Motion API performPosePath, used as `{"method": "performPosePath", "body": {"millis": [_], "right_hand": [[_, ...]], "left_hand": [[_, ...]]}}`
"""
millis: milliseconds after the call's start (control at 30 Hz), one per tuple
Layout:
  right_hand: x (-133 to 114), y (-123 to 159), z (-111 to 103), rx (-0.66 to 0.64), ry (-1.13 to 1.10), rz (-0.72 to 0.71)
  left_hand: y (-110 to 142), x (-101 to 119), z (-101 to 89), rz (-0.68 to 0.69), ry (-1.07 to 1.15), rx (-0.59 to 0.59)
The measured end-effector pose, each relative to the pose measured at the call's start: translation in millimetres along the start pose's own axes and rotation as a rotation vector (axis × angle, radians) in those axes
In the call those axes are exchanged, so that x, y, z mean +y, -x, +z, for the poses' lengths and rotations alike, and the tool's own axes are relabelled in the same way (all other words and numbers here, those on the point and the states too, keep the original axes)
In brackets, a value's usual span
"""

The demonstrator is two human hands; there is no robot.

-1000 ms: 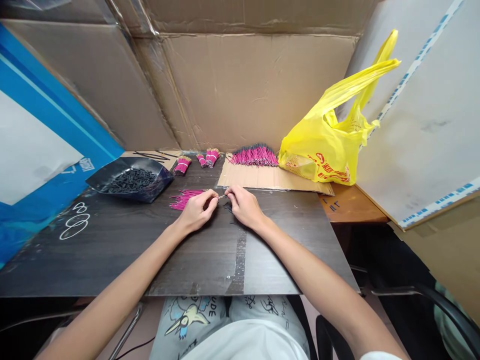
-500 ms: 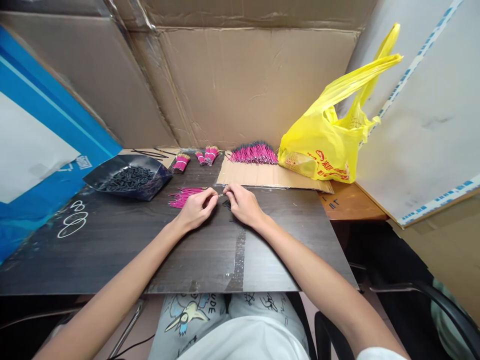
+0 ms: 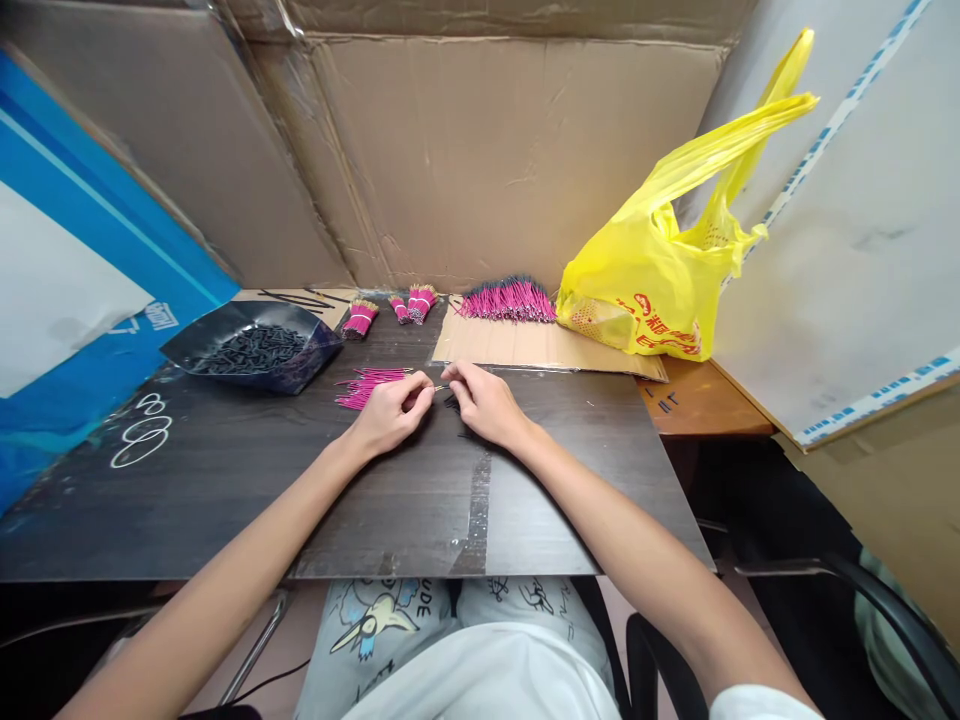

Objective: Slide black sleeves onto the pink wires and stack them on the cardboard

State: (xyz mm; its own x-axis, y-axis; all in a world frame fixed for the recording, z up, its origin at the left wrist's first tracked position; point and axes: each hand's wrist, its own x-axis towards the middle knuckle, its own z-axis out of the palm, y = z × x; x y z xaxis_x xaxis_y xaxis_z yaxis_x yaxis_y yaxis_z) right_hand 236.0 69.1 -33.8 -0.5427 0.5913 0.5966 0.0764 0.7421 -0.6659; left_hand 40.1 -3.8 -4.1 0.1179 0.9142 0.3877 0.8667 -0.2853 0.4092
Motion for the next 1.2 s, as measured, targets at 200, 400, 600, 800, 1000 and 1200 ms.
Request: {"method": "performPosePath", "body": {"millis": [200, 400, 600, 800, 1000, 1200], "right_hand": [[0, 0, -2, -0.024, -0.028, -0.016], [-1, 0, -1, -0.013, -0.033, -0.051], [-4, -1, -2, -0.058, -0.034, -0.017], [-4, -1, -1, -0.026, -0.089, -0.011], [1, -3, 3, 0.015, -0.405, 0.173], [5, -6, 3, 0.014, -0.638, 0.272]], "left_hand": [[1, 1, -2.2, 0.018, -0.070, 0.001], [1, 2, -2.4, -0.005, -0.039, -0.028], [1, 2, 0.6, 0.021, -0.050, -0.017], [1, 5, -0.3, -0.006, 0.040, -0.031], [1, 7, -0.8, -0.016, 0.078, -0.033], [1, 7, 0.8, 0.018, 0.061, -0.017]]}}
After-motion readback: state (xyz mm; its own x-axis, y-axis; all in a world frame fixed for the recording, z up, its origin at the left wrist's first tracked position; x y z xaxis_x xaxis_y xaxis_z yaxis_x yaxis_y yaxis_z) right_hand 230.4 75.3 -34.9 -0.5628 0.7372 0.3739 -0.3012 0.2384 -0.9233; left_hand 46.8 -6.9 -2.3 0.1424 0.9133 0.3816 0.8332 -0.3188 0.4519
